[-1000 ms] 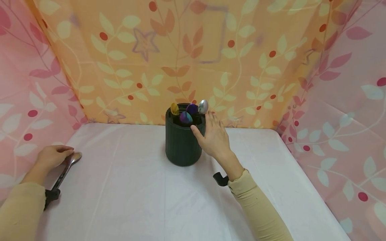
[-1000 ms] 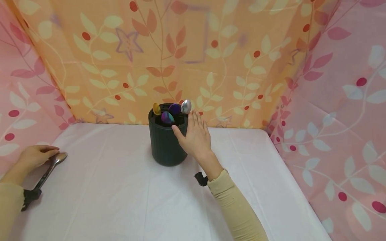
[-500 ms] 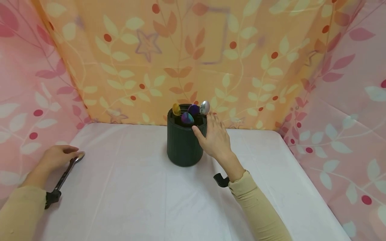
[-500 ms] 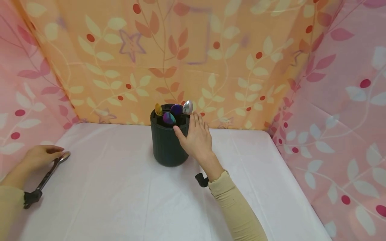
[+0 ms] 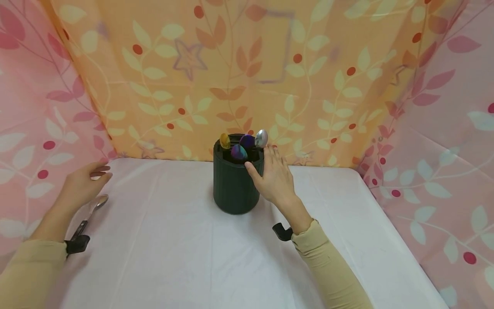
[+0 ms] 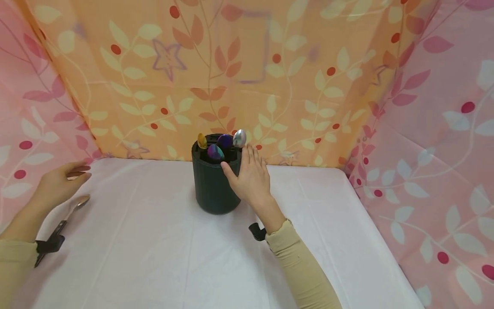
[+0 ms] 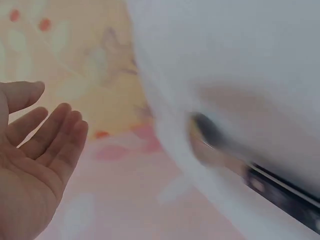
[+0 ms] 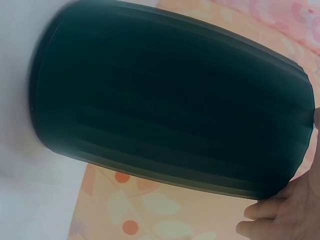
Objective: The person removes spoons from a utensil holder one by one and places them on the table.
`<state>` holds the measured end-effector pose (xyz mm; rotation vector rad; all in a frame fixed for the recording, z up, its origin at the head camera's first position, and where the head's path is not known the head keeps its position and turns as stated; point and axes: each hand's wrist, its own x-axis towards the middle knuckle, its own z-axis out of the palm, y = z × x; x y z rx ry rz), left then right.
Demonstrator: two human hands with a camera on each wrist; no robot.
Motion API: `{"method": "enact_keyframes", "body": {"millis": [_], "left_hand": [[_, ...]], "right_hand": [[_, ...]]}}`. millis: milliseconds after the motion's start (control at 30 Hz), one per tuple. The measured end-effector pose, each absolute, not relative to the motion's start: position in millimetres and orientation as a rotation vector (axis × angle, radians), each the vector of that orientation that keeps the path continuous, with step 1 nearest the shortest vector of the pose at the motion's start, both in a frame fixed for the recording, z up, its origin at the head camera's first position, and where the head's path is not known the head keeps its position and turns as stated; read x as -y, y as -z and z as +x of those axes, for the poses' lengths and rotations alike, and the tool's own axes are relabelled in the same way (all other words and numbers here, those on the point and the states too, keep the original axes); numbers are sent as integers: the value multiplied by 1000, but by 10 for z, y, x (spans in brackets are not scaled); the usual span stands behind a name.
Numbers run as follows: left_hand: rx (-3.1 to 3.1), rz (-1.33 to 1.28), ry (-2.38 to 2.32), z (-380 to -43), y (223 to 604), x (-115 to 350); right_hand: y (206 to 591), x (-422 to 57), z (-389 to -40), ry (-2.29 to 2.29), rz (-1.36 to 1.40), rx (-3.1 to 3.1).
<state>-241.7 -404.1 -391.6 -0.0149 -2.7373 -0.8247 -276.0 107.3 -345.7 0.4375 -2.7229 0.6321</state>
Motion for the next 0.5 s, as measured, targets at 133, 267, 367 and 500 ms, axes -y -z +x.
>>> {"method": "enact_keyframes", "body": {"millis": [133,267,367,500], "left_hand": [[2603,-67,860,-2461,3728,3758],[2467,-142,911,-2491,3560,3458],[2401,-205,939,-2507,3436,3225],[2307,-304,963,-2553,3307,2945]], "right_hand": [[3460,-1073,-2760,-621,431,2725],[3454,-1069,-2754,-625,432,2726],[3454,-1067,-2755,-629,433,2729],[3458,-1068,-2757,-631,433,2726]]}}
